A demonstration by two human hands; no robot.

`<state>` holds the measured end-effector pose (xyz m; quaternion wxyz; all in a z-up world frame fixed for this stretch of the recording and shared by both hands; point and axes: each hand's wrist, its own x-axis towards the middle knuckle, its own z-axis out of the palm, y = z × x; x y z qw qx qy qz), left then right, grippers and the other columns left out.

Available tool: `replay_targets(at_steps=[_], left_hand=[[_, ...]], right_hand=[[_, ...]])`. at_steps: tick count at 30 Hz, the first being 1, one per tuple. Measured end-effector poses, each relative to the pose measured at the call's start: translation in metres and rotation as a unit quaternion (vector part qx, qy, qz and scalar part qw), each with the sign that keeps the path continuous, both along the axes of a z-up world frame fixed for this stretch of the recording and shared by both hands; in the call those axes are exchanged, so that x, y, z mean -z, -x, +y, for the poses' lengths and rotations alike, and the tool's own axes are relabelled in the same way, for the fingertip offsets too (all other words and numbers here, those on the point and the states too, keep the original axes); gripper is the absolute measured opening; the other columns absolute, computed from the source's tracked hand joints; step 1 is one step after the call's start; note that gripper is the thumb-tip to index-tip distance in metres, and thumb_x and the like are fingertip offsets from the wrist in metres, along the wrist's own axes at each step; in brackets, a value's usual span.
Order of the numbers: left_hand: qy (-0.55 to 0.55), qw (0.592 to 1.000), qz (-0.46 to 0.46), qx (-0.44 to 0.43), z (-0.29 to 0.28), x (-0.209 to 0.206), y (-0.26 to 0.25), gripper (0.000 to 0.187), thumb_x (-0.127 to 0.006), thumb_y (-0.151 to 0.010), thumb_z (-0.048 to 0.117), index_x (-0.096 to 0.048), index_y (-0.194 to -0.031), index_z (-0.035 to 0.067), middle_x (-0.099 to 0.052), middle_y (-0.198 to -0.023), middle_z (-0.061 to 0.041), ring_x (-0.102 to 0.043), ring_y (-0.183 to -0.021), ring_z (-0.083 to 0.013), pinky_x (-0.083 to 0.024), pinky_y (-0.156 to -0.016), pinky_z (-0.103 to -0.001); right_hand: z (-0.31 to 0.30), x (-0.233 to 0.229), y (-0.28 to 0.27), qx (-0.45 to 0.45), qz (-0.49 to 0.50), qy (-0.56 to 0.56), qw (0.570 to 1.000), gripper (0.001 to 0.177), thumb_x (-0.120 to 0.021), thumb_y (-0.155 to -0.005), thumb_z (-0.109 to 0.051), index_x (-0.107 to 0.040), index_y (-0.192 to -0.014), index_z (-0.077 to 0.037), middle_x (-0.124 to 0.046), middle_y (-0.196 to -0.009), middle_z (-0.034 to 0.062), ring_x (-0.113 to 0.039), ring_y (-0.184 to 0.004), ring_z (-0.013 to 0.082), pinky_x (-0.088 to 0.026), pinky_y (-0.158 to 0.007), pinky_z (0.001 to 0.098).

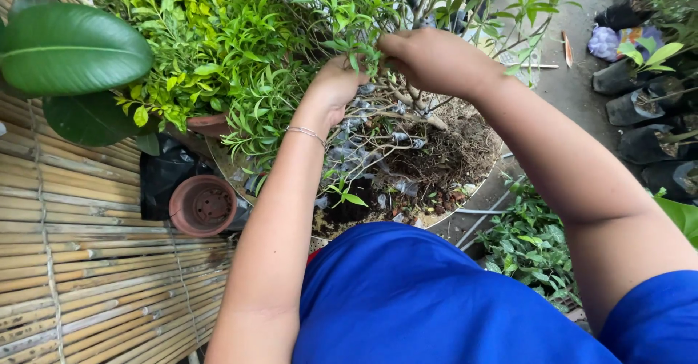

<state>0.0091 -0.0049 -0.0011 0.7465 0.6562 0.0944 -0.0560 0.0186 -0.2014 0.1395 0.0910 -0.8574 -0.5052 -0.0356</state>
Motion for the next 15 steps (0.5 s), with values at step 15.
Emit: replay_targets(at_steps=[15], left_hand=[[-0.042, 0.998, 0.006, 0.046, 0.001, -0.005, 0.004, 0.036, -0.063, -0.085, 0.003, -0.070, -0.120, 0.001, -0.074, -0.113, -0.009, -0.063, -0.104, -0.0177, -0.049, -0.095, -0.033]], right_hand=[[0.009, 0.098, 0.126, 0.186, -0.050, -0.468, 0.863, 0.022, -0.072, -0.094, 0.003, -0.062, -0.114, 0.000, -0.070, -0.113, 0.0189, -0.072, -0.102, 0.0308, -0.060, -0.086, 0.0354]])
